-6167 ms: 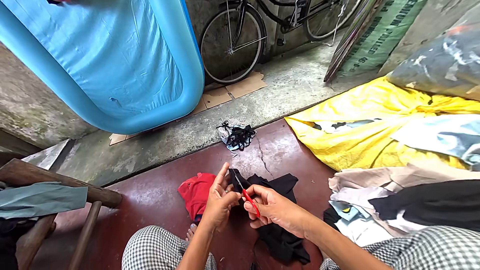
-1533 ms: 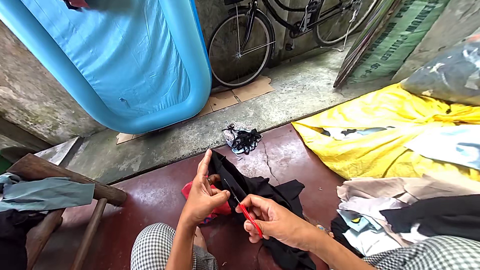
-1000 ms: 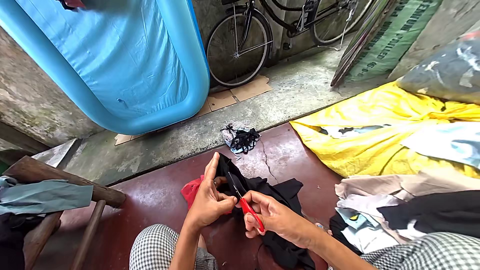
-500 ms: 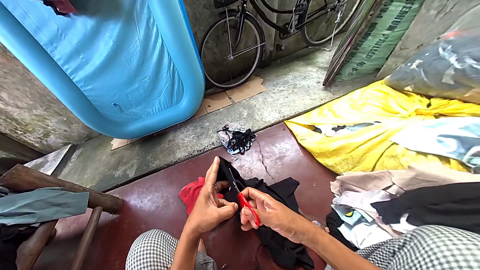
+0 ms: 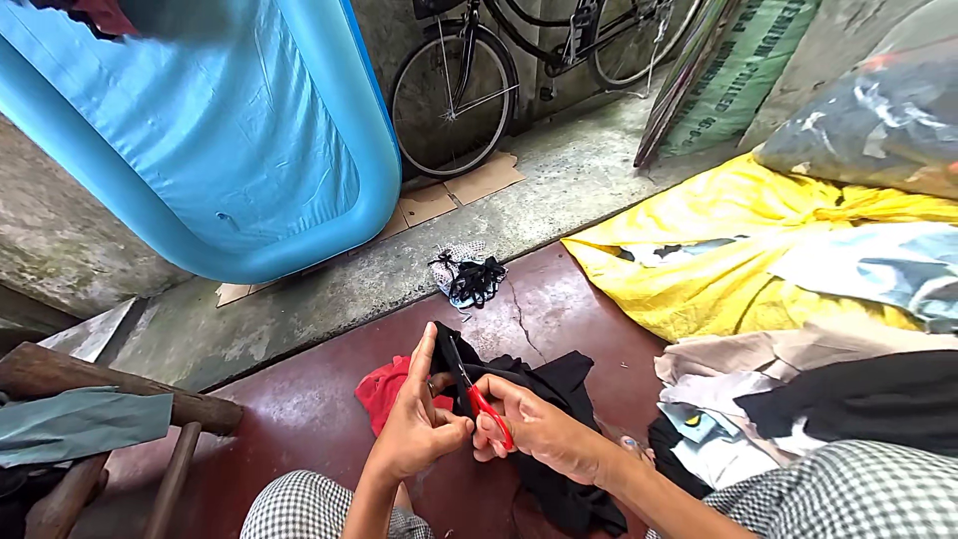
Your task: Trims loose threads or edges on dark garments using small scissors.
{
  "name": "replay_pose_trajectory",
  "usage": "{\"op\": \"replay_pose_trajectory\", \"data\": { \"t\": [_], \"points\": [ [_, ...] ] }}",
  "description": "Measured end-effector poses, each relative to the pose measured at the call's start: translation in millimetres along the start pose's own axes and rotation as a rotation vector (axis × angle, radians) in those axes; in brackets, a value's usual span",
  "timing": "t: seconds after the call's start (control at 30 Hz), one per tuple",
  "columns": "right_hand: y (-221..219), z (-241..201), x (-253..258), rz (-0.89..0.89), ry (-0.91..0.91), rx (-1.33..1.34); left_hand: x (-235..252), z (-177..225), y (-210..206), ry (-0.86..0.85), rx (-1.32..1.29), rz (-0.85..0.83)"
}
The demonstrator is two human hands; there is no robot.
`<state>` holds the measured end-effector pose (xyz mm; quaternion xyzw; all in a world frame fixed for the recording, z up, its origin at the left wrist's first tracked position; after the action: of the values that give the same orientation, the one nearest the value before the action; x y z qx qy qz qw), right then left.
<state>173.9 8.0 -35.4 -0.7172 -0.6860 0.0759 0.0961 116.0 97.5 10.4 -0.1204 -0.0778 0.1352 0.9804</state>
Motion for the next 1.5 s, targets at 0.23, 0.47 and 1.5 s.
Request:
{"op": "replay_pose_trajectory", "data": {
  "t": [0.23,0.47,1.5],
  "points": [
    [4.5,0.5,0.7,0.036,-0.036,-0.039,-2.2,0.9,2.9,0.005,0.006,-0.015],
    [5.3,1.8,-0.3,0.016,-0.06,-0.05,-4.8,-4.0,-2.5,0.016,0.009,-0.041],
    [9.3,8.8,-2.1,0.133,0.036,-0.34,-2.1,-3.4,49.0,-0.247,-0.143,0.492]
  ]
}}
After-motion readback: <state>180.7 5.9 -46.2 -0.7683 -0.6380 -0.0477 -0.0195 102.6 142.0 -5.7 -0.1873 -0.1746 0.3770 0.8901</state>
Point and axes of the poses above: each hand's wrist, its own x-axis towards the middle knuckle, its own y-axis out of the back of the hand, z = x × y, the point moved 10 cm from there along x, towards the middle knuckle, and after that the axes turned 12 degrees about -x, right-handed, at the moved point
